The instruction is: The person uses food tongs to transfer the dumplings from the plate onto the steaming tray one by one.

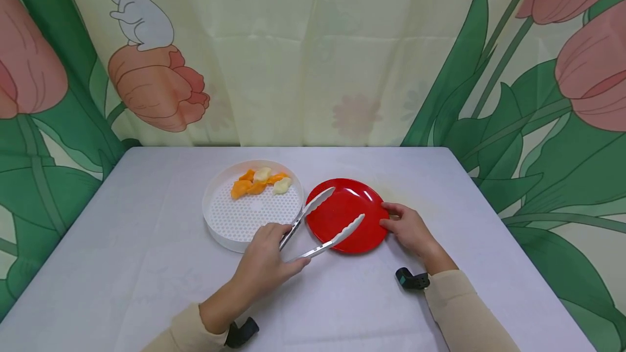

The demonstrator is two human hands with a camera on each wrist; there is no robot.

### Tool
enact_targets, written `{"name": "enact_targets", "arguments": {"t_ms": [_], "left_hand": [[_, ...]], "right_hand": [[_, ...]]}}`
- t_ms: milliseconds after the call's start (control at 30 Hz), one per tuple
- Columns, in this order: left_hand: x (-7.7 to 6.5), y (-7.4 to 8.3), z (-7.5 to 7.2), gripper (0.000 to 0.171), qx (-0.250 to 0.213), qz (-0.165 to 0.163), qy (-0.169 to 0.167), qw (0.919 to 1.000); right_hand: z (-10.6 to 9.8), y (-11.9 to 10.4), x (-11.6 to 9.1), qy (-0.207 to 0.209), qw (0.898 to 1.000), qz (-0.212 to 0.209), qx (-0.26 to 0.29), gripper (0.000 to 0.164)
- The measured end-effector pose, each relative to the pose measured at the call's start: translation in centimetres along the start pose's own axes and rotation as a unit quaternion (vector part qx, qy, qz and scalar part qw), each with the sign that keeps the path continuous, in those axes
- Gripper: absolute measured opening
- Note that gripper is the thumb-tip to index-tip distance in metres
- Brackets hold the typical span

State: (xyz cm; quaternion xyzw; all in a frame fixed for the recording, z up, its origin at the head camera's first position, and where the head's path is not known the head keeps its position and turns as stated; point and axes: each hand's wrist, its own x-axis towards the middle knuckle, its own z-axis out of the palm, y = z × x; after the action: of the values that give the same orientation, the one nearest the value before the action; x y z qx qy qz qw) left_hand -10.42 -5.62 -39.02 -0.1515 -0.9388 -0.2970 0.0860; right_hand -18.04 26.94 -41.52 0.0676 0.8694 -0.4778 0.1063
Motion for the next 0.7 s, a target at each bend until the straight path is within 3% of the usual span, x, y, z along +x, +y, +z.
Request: {"name": "enact_targets", "arguments": {"t_ms": [467, 700], "left_hand": [[-0.5, 0.8, 1.6, 0.062, 0.020, -0.010, -0.033, 0.9992], [-0.3, 1.2, 1.5, 0.067, 0.049, -0.053, -0.091, 0.9933]], "right_hand": [[0.0, 0.1, 0.1, 0.000, 1.000, -0.001, -0.009, 0.060], [0.0, 0.2, 0.3, 0.002, 1.000, -0.003, -0.006, 0.060]]}}
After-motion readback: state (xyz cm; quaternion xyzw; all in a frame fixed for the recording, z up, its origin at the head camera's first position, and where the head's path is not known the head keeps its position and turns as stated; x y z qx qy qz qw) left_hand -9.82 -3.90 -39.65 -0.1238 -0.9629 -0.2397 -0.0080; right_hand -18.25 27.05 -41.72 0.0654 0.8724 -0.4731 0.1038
